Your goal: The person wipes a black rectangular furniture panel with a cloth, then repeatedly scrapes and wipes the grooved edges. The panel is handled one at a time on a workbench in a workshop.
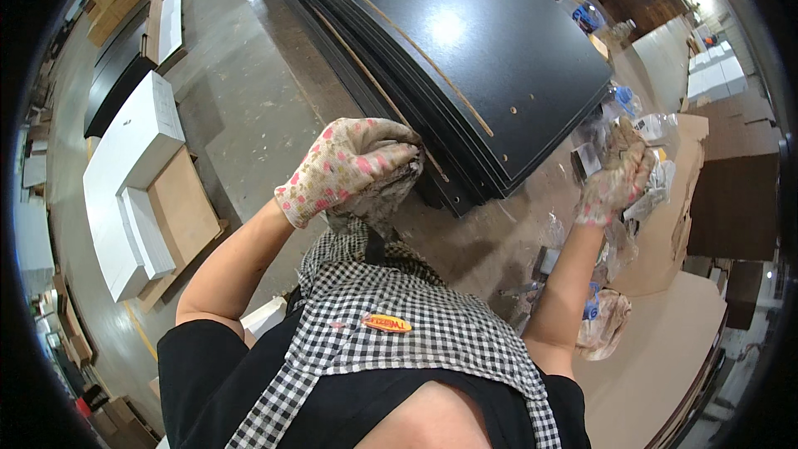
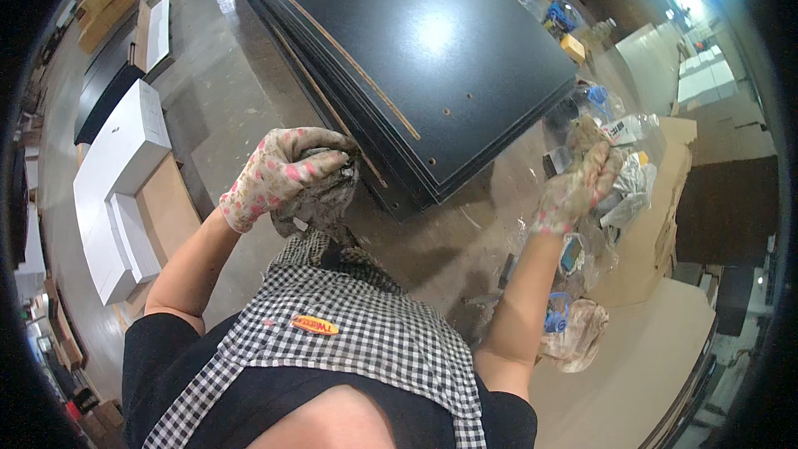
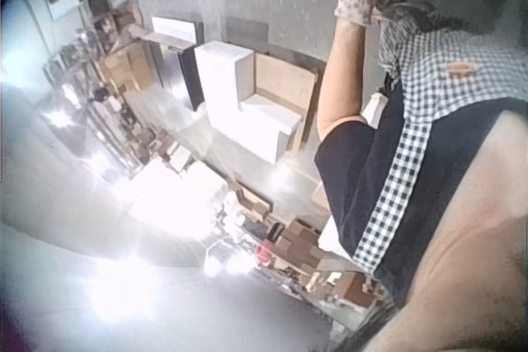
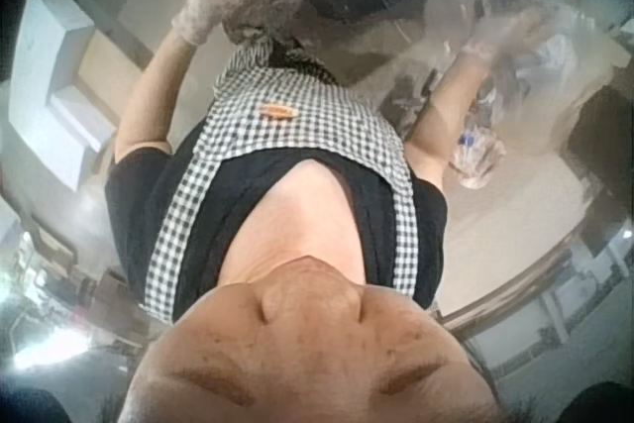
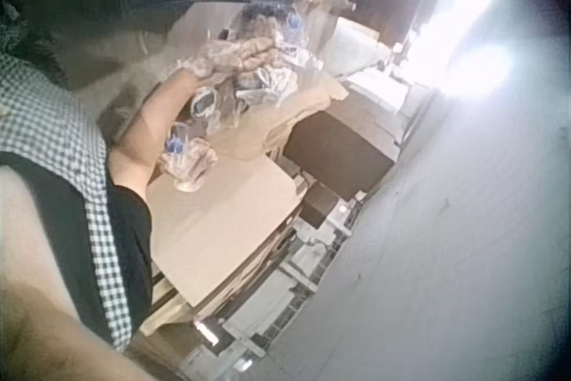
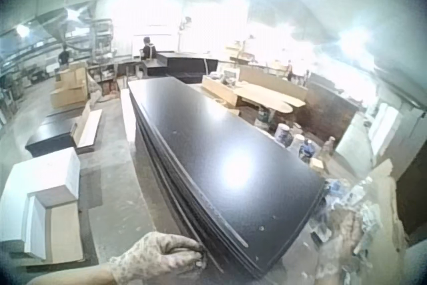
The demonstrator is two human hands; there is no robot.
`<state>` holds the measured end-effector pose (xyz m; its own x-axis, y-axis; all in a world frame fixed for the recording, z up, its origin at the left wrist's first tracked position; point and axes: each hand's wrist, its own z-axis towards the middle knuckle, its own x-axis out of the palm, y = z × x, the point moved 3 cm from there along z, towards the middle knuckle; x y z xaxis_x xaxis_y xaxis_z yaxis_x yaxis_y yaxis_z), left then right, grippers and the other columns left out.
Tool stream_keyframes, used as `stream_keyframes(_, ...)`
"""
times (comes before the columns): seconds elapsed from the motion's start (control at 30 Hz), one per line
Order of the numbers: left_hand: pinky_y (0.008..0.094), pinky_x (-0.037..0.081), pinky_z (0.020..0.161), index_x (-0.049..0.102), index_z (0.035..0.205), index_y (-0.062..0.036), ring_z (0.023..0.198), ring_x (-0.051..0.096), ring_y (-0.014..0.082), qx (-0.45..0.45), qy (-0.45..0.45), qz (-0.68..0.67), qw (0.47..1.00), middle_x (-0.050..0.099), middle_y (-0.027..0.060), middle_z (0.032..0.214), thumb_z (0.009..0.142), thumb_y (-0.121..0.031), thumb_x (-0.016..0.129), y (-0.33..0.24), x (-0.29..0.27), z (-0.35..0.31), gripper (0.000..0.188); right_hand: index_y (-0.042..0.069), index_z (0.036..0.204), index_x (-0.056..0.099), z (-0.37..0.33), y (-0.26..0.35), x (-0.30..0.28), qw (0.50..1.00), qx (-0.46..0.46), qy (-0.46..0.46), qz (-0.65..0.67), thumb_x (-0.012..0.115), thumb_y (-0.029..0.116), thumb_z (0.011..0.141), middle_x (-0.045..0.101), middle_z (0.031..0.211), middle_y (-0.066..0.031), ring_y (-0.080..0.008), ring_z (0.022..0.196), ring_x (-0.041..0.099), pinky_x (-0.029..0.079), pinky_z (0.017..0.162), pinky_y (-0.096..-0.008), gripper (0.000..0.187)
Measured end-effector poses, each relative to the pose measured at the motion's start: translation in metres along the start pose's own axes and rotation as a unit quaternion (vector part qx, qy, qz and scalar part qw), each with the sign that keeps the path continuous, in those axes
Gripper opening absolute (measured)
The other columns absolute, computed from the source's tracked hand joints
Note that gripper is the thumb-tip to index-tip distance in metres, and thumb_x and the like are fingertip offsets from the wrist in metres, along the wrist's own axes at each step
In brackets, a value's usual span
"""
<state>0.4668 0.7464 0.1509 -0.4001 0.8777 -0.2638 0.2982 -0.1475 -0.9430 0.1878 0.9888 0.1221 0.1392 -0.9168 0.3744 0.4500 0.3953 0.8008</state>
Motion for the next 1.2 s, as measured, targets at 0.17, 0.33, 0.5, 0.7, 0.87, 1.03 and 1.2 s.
stream_keyframes(0.17, 0.0342, 0.054, 0.072, 0.070, 0.100, -0.0062, 0.080, 0.069, 0.0269, 0.183, -0.018, 0.249, 0.951, 0.070, 0.0127, 0.086, 0.081, -0.020, 0.069, -0.001, 0.013, 0.013, 0.023, -0.004, 0.115, 0.056, -0.084, 0.073, 0.031, 0.994, 0.069, 0.085, 0.007, 0.051, 0.011, 0.097, 0.065, 0.107, -0.0166, -0.0204, 0.073, 0.065, 0.053, 0.063, -0.0341, 0.024)
stream_keyframes(0.33, 0.0357, 0.053, 0.066, 0.069, 0.094, -0.0060, 0.074, 0.067, 0.0292, 0.225, -0.034, 0.285, 0.931, 0.067, 0.0130, 0.080, 0.080, -0.023, 0.069, -0.004, 0.023, 0.022, 0.022, -0.004, 0.123, 0.058, -0.134, 0.116, 0.056, 0.861, -0.028, 0.467, -0.201, 0.063, 0.001, 0.081, 0.069, 0.081, -0.0109, -0.0168, 0.055, 0.063, 0.050, 0.053, -0.0280, 0.042)
stream_keyframes(0.5, 0.0322, 0.055, 0.068, 0.067, 0.100, -0.0046, 0.073, 0.068, 0.0230, 0.250, -0.069, 0.245, 0.934, 0.069, 0.0123, 0.086, 0.085, -0.022, 0.069, -0.006, 0.028, 0.017, 0.023, -0.002, 0.124, 0.058, -0.149, 0.099, 0.062, 0.811, 0.024, 0.526, -0.256, 0.058, 0.004, 0.087, 0.057, 0.061, -0.0076, -0.0137, 0.050, 0.055, 0.043, 0.050, -0.0272, 0.038)
stream_keyframes(0.7, 0.0253, 0.051, 0.073, 0.066, 0.099, -0.0002, 0.083, 0.061, 0.0095, 0.036, -0.175, -0.120, 0.977, 0.066, 0.0029, 0.090, 0.089, -0.016, 0.065, 0.044, -0.014, -0.005, 0.019, 0.006, 0.124, 0.061, -0.151, 0.089, 0.065, 0.798, 0.021, 0.526, -0.294, 0.059, -0.001, 0.080, 0.063, 0.072, -0.0070, -0.0172, 0.057, 0.058, 0.046, 0.055, -0.0282, 0.045)
stream_keyframes(0.87, 0.0279, 0.049, 0.083, 0.064, 0.108, 0.0025, 0.092, 0.062, 0.0149, -0.136, -0.056, -0.199, 0.969, 0.067, 0.0094, 0.097, 0.089, -0.027, 0.065, 0.111, 0.000, -0.036, 0.035, 0.009, 0.124, 0.060, -0.151, 0.085, 0.070, 0.797, 0.067, 0.524, -0.294, 0.061, -0.004, 0.073, 0.064, 0.074, -0.0057, -0.0207, 0.063, 0.061, 0.049, 0.061, -0.0301, 0.053)
stream_keyframes(1.03, 0.0335, 0.047, 0.090, 0.066, 0.107, 0.0056, 0.098, 0.063, 0.0222, -0.158, 0.105, 0.044, 0.981, 0.067, 0.0151, 0.109, 0.088, -0.030, 0.064, 0.162, 0.021, -0.065, 0.040, 0.010, 0.124, 0.060, -0.145, 0.083, 0.077, 0.750, -0.034, 0.557, -0.356, 0.062, -0.004, 0.073, 0.061, 0.072, -0.0045, -0.0193, 0.059, 0.059, 0.046, 0.055, -0.0307, 0.054)
stream_keyframes(1.2, 0.0330, 0.048, 0.086, 0.065, 0.109, 0.0041, 0.095, 0.063, 0.0187, -0.051, 0.147, 0.043, 0.987, 0.067, 0.0108, 0.109, 0.089, -0.033, 0.065, 0.176, 0.025, -0.067, 0.043, 0.011, 0.124, 0.061, -0.141, 0.082, 0.077, 0.780, -0.044, 0.553, -0.291, 0.062, -0.004, 0.072, 0.058, 0.067, -0.0048, -0.0201, 0.055, 0.057, 0.044, 0.051, -0.0310, 0.054)
